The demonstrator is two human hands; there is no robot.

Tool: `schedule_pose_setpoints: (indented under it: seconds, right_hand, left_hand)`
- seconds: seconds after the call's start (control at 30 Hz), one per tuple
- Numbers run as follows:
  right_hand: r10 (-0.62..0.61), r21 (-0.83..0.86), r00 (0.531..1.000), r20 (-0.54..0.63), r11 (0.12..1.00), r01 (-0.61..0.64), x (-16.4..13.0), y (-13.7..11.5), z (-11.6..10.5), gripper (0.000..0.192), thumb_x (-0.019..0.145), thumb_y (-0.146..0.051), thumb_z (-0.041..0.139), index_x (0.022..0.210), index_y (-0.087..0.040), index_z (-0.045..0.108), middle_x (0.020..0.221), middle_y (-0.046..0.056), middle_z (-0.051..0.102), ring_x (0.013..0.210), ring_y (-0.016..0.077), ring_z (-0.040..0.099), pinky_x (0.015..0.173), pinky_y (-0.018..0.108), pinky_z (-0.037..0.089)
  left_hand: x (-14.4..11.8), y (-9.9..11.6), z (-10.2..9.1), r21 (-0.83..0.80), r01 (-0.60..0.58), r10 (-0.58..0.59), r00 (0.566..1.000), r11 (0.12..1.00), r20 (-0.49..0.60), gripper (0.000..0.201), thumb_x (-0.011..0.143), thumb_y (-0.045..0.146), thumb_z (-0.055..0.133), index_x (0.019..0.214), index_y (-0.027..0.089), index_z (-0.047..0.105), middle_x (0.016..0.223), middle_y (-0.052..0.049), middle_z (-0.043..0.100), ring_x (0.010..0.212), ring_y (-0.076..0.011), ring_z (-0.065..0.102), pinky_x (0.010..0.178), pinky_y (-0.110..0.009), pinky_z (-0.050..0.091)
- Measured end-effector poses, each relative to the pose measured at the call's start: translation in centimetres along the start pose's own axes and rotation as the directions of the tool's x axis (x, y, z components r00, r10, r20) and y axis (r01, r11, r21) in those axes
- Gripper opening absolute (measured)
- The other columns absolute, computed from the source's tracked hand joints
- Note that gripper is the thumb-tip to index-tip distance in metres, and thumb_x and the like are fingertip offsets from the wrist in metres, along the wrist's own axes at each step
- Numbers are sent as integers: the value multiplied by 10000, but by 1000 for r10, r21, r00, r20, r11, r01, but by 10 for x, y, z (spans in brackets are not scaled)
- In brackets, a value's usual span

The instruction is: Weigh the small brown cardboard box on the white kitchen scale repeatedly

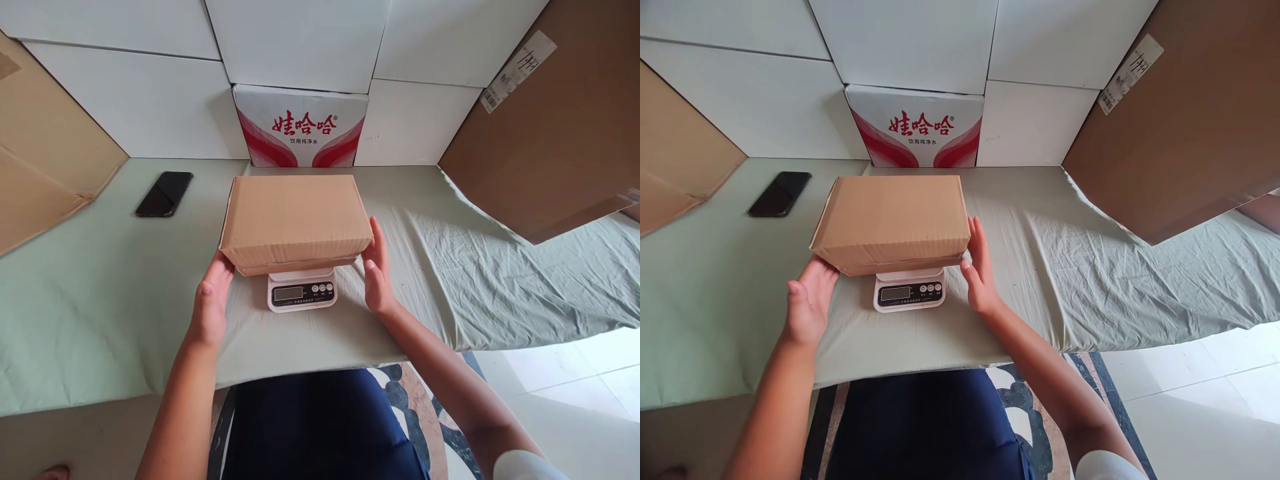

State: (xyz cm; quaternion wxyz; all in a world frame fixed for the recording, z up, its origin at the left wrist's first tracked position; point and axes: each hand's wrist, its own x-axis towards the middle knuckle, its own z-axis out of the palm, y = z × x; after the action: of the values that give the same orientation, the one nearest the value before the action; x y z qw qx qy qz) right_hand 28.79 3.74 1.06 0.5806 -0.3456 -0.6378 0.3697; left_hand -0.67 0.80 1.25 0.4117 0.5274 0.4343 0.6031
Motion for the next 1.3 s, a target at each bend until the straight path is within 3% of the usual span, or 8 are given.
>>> schedule_pose_setpoints:
  seconds: [0.33,0.53,0.63,0.73,0.87,0.97,1.17,1.3]
  right_hand:
    - [109,11,994,4,994,-110,4,-7,8,805,948,-699,477,1644,-451,158,1751,-49,276,1622,307,293,1320,603,336]
    - [108,6,994,13,994,-108,6,-9,13,772,947,-670,498,1629,-414,240,1720,-19,340,1613,318,299,1326,576,336]
    - [73,0,997,22,997,-73,21,-12,13,762,949,-659,508,1621,-415,246,1712,-20,342,1612,320,297,1335,564,322]
    - [-7,-58,1000,15,998,8,57,-6,10,762,941,-686,496,1609,-401,268,1705,-19,339,1609,332,289,1339,571,292]
    - [-81,-75,996,-35,994,79,110,28,12,821,898,-739,492,1596,-359,291,1700,-4,356,1594,309,306,1344,540,266]
    - [-26,-32,992,-123,999,22,129,58,17,885,853,-734,550,1590,-310,304,1689,37,382,1583,307,326,1343,529,250]
    - [111,-41,987,-117,992,-117,128,84,15,808,868,-639,536,1571,-305,317,1667,51,417,1547,284,385,1329,537,266]
    - [256,59,953,-158,966,-250,127,91,-6,873,835,-608,543,1595,-328,219,1731,53,296,1604,273,320,1318,564,267]
  left_hand:
    - [5,-5,1,-1,43,-43,999,999,11,803,838,842,463,1390,294,666,1473,-95,631,1502,-379,450,1200,-494,446]
    - [5,-1,6,-11,2,-1,999,1000,45,826,862,848,422,1388,250,645,1500,-118,605,1500,-381,444,1226,-491,403]
    - [22,7,8,-32,-59,62,995,998,73,841,876,848,403,1343,195,653,1479,-146,614,1507,-375,434,1247,-478,368]
    - [63,9,12,-82,-98,105,992,992,77,840,848,866,458,1280,178,670,1466,-146,626,1520,-352,423,1266,-443,333]
    - [126,-13,23,-116,-32,34,999,993,18,880,813,910,451,1229,167,671,1435,-178,655,1519,-332,446,1250,-497,335]
    - [152,-42,33,-125,80,-90,993,989,-74,921,725,945,519,1255,205,660,1493,-181,620,1522,-330,456,1242,-514,358]
    - [157,-80,28,-129,70,-75,996,989,-41,859,815,881,492,1331,217,666,1517,-170,614,1526,-294,464,1255,-454,372]
    - [156,-79,0,-82,88,-97,989,993,-111,901,853,864,437,1490,240,564,1705,-143,370,1613,-285,285,1317,-482,223]
